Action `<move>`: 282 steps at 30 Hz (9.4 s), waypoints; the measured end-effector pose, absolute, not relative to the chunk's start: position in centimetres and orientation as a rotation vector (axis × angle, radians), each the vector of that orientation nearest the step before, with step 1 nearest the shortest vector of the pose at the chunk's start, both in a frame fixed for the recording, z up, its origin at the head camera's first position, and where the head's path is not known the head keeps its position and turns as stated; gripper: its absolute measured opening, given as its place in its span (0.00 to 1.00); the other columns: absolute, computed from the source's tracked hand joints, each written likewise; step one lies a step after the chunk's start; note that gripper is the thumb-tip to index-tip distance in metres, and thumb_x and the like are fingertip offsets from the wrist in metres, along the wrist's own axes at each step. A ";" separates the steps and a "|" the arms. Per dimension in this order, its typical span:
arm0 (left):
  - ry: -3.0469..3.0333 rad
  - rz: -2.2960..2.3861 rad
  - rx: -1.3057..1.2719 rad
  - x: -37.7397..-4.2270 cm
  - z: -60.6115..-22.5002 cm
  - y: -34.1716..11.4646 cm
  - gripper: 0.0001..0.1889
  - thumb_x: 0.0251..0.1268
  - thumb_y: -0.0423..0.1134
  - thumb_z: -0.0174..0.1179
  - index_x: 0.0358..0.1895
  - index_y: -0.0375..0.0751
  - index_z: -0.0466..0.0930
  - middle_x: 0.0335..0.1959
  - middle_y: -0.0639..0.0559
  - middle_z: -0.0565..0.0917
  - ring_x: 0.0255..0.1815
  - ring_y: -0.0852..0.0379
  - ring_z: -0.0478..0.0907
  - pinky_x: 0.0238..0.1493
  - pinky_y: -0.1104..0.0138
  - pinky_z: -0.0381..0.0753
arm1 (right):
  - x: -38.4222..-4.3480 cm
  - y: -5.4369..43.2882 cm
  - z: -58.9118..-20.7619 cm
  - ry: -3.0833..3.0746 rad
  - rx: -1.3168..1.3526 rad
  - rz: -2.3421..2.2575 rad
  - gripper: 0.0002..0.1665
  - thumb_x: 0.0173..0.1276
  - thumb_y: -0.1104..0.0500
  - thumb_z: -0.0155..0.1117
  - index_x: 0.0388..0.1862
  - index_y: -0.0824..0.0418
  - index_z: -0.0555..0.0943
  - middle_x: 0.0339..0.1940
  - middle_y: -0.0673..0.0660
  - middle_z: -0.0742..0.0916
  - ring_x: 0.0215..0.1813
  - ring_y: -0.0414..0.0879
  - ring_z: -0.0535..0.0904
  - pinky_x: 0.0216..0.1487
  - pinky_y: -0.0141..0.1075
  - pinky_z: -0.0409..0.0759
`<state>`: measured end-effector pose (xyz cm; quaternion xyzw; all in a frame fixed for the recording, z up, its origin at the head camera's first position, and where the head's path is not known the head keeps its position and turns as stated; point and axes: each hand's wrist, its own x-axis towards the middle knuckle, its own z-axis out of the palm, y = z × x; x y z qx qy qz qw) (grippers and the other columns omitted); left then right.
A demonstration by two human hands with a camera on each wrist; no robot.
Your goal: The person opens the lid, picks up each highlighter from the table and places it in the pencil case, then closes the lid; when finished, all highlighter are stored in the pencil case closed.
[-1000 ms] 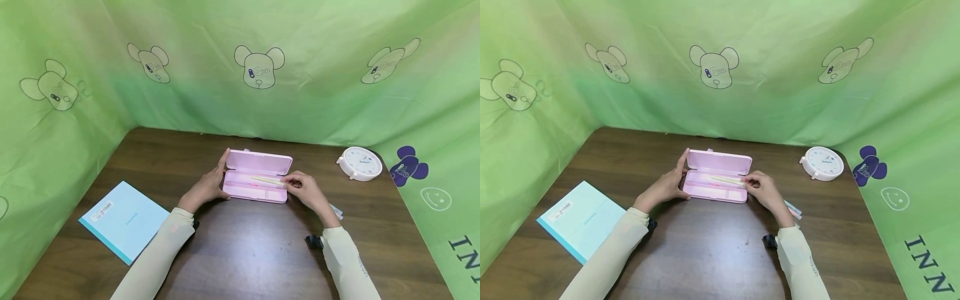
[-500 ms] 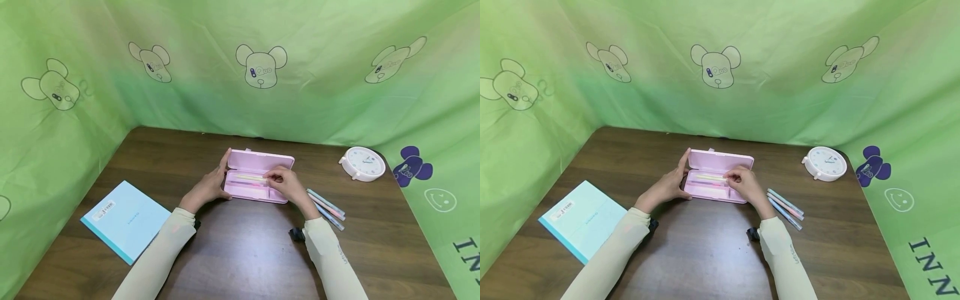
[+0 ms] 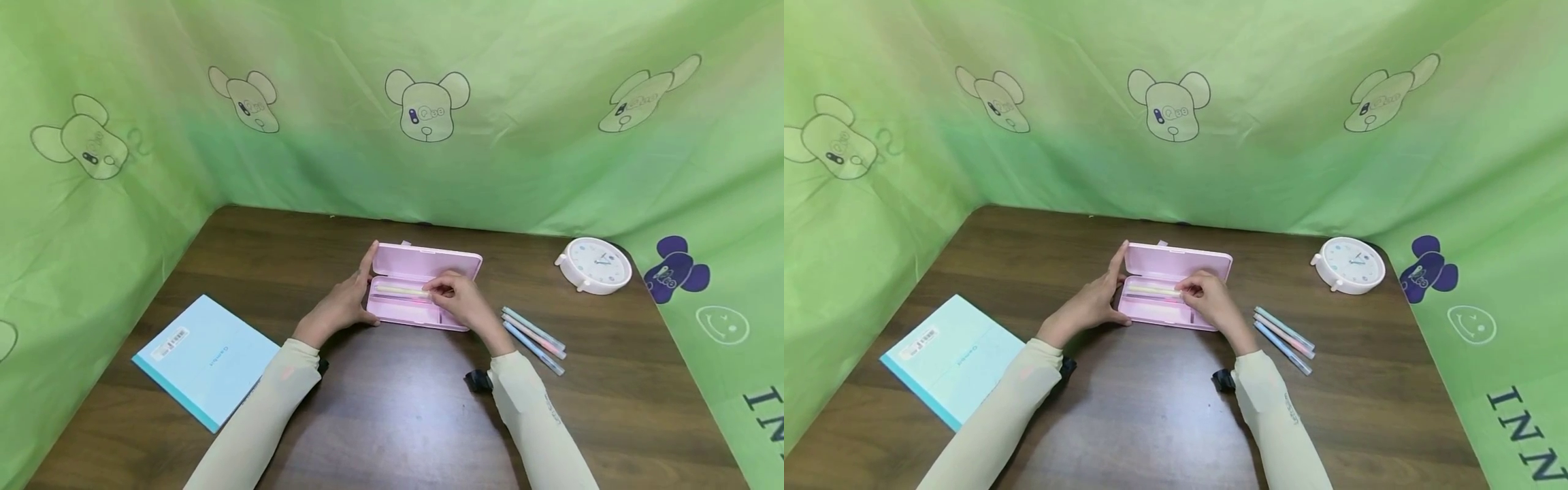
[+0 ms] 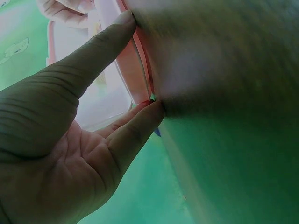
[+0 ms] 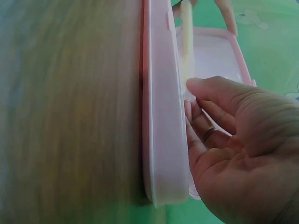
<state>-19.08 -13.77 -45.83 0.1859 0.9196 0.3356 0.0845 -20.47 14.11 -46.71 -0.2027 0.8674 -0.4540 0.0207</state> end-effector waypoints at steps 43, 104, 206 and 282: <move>2.737 0.955 0.536 -18.3 -44.4 -13.1 0.80 0.53 0.32 0.86 0.88 0.56 0.20 0.83 0.27 0.62 0.69 0.30 0.78 0.69 0.42 0.78 | -19.0 17.2 -46.1 2.823 -0.531 -1.415 0.10 0.72 0.71 0.71 0.50 0.69 0.91 0.45 0.62 0.90 0.44 0.45 0.84 0.46 0.25 0.81; 2.731 0.998 0.539 -18.2 -44.5 -13.6 0.80 0.53 0.31 0.86 0.88 0.56 0.20 0.75 0.29 0.74 0.72 0.35 0.77 0.70 0.43 0.76 | -11.5 34.4 -46.5 2.823 -0.137 -1.199 0.15 0.78 0.67 0.69 0.58 0.74 0.86 0.54 0.71 0.88 0.42 0.25 0.80 0.41 0.23 0.81; 2.726 0.987 0.503 -18.3 -44.6 -13.6 0.80 0.53 0.33 0.87 0.88 0.57 0.20 0.81 0.27 0.66 0.70 0.30 0.77 0.70 0.41 0.76 | -20.4 13.4 -46.2 2.687 -0.709 -1.398 0.10 0.70 0.74 0.70 0.49 0.74 0.89 0.43 0.64 0.87 0.45 0.53 0.84 0.51 0.38 0.85; 2.739 1.022 0.583 -18.7 -45.2 -13.9 0.82 0.53 0.32 0.87 0.88 0.61 0.18 0.76 0.27 0.71 0.71 0.35 0.77 0.69 0.42 0.76 | -11.6 35.3 -47.7 2.760 -0.353 -1.297 0.13 0.70 0.77 0.70 0.52 0.79 0.84 0.39 0.48 0.88 0.39 0.28 0.81 0.40 0.22 0.80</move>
